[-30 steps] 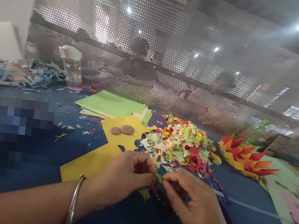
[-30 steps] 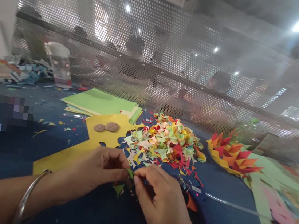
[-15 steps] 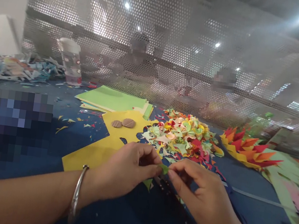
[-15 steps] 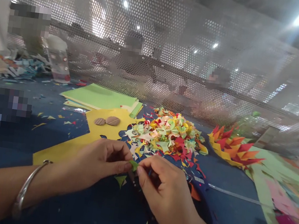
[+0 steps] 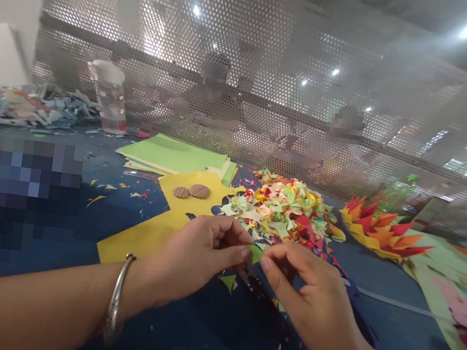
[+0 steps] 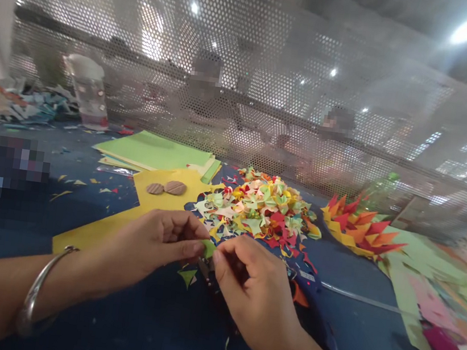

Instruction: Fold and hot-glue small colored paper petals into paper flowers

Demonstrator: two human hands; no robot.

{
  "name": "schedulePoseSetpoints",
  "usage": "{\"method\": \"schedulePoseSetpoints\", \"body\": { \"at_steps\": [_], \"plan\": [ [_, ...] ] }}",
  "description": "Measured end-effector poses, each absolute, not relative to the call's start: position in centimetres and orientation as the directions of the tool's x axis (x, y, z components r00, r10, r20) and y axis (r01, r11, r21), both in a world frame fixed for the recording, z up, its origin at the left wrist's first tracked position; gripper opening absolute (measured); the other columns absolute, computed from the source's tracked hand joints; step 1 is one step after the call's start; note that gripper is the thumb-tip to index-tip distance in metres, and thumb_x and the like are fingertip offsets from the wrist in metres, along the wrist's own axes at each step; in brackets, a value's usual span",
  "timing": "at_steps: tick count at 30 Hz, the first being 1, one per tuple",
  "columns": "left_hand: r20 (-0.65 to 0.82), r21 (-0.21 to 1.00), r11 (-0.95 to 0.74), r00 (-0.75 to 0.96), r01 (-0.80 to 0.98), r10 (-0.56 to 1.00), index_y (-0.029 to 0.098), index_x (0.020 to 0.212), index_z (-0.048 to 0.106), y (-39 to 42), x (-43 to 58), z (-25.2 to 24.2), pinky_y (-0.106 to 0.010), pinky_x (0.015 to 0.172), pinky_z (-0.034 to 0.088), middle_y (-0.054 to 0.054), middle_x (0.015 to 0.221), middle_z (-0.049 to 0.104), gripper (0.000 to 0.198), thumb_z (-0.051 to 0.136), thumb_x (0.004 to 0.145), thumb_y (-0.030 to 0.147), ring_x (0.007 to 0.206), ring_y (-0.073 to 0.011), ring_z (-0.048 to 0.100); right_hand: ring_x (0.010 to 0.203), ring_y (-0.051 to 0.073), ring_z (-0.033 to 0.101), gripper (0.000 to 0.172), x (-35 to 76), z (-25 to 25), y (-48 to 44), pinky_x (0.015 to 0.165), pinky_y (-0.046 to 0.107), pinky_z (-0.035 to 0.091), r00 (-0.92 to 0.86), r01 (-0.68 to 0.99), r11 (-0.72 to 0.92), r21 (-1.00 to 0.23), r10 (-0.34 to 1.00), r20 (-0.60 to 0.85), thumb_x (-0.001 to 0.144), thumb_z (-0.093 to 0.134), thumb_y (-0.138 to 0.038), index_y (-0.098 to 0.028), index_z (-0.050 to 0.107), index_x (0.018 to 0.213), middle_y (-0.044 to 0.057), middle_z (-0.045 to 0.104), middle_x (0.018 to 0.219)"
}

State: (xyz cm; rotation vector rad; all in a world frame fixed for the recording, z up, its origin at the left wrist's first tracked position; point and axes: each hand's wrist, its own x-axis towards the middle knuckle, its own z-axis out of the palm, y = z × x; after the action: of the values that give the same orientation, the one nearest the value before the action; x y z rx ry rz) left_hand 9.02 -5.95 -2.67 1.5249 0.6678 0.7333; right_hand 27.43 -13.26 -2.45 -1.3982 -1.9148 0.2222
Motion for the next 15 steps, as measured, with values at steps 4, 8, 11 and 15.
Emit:
{"method": "schedulePoseSetpoints", "body": {
  "at_steps": [4,8,11,15],
  "plan": [
    [0.055,0.998,-0.061,0.612,-0.010,0.789,0.014,0.080,0.062,-6.02,8.93,-2.49,-0.025,0.065,0.043,0.001,0.069,0.060,0.016,0.063,0.083,0.030,0.065,-0.0116,0.054,0.055,0.013,0.052,0.015,27.47,-2.49,-13.08,0.054,0.026,0.043,-0.113,0.748,0.392,-0.536,0.871,0.478,0.092,0.055,-0.029,-0.021,0.062,0.081,-0.003,0.057,0.066],
    [-0.012,0.998,0.044,0.587,-0.041,0.809,0.014,0.081,0.062,-6.06,8.95,-2.33,-0.025,0.067,0.044,0.000,0.072,0.063,0.018,0.065,0.083,0.032,0.067,-0.0118,0.057,0.056,0.012,0.053,0.014,27.38,-2.48,-13.00,0.054,0.026,0.043,-0.131,0.751,0.419,-0.511,0.853,0.506,0.092,0.055,-0.026,-0.020,0.062,0.082,-0.002,0.058,0.067],
    [-0.034,0.993,0.092,0.577,-0.072,0.816,0.013,0.079,0.063,-6.03,9.06,-2.20,-0.023,0.066,0.043,0.001,0.070,0.062,0.019,0.068,0.081,0.031,0.066,-0.0106,0.055,0.058,0.012,0.054,0.011,27.30,-2.54,-13.03,0.056,0.026,0.043,-0.176,0.769,0.455,-0.449,0.826,0.535,0.091,0.056,-0.022,-0.020,0.062,0.082,-0.001,0.059,0.070],
    [-0.070,0.987,0.140,0.583,-0.075,0.810,0.013,0.082,0.065,-6.09,9.03,-2.11,-0.025,0.067,0.044,0.000,0.073,0.062,0.024,0.071,0.079,0.036,0.070,-0.0123,0.055,0.060,0.013,0.054,0.009,27.22,-2.75,-13.08,0.057,0.027,0.042,-0.252,0.777,0.516,-0.360,0.780,0.573,0.091,0.056,-0.018,-0.018,0.062,0.085,0.000,0.058,0.071]
  ]
}}
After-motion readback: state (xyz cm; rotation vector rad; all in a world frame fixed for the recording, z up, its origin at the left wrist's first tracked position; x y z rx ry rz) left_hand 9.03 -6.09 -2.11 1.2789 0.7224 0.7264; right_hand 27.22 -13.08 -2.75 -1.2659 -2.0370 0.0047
